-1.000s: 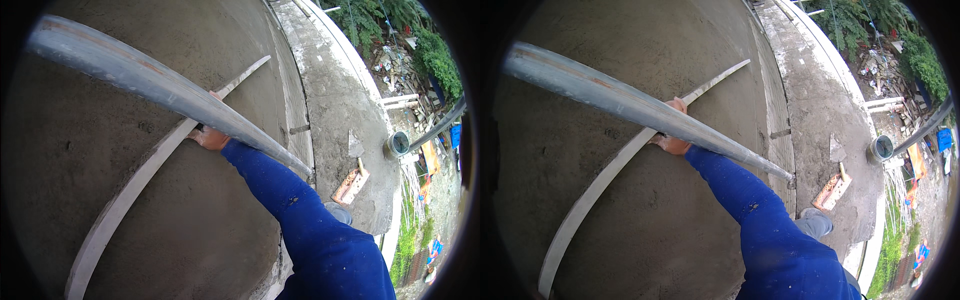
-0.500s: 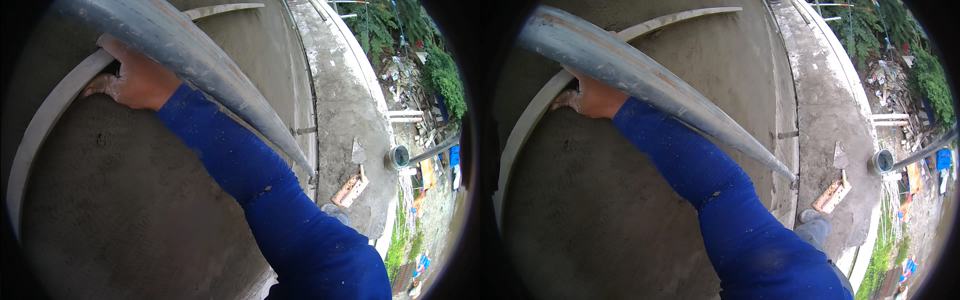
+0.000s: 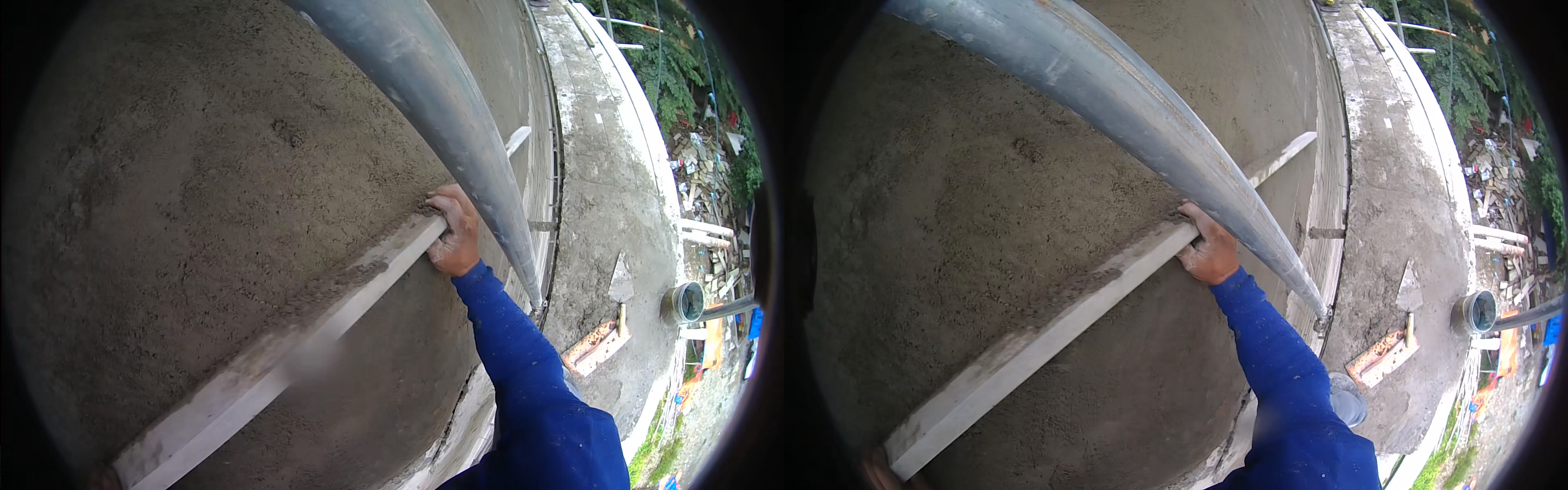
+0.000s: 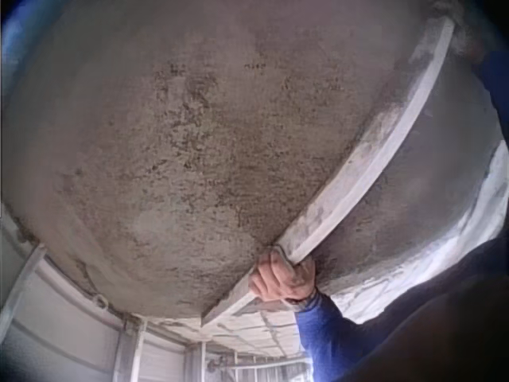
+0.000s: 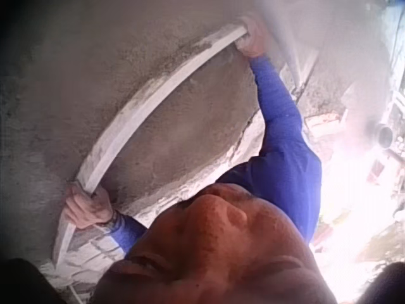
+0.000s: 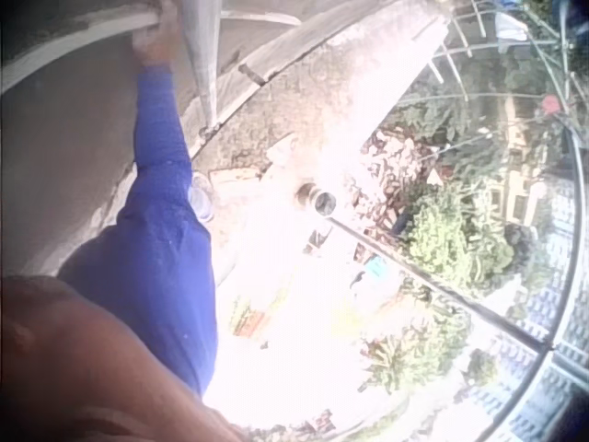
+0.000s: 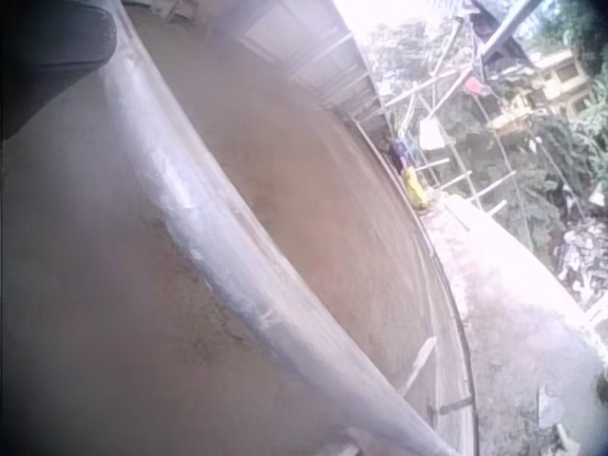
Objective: The person uses a long straight edge to smooth and level wet cement on a curved wall surface. They repeatedly drag the tool across the plaster to remove excess material and create a uniform finish, working along the curve of the wall.
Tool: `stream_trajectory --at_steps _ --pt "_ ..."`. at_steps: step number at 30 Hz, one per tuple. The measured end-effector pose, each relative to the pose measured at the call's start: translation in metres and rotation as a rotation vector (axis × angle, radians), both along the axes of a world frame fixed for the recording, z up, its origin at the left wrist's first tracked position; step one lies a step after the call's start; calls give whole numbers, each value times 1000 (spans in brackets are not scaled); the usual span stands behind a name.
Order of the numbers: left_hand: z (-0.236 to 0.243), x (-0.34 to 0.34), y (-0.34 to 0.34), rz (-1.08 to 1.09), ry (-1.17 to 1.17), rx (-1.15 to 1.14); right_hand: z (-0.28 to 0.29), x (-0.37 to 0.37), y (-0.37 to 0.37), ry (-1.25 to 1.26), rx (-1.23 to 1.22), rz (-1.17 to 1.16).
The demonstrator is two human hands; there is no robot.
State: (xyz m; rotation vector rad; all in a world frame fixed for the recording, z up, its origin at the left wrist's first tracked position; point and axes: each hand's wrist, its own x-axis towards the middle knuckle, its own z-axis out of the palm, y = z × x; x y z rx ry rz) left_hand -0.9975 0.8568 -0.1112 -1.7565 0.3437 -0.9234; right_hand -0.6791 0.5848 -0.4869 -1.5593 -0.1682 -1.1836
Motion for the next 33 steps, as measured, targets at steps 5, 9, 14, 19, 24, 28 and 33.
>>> stream_trajectory --at_steps 5,9,14,19,24,28,33 --pt "-30 -24 -4 -21 174 -175 -108 -55 18 168 -189 -26" --pt "15 -58 -7 -4 52 -203 -70 -52 8 -42 -256 -75" --pt "87 -112 -1 -47 -195 -110 49 -82 7 -167 -165 -154" --pt "190 -132 29 4 -270 110 164 -101 27 -211 -193 -194" --pt "242 -166 44 5 -329 129 243 -95 16 -367 -202 -266" --pt "175 -162 57 -55 -316 22 186 -61 0 -389 -243 -275" --pt "32 -132 38 -69 -514 -56 86 -49 -23 -427 -184 -205"
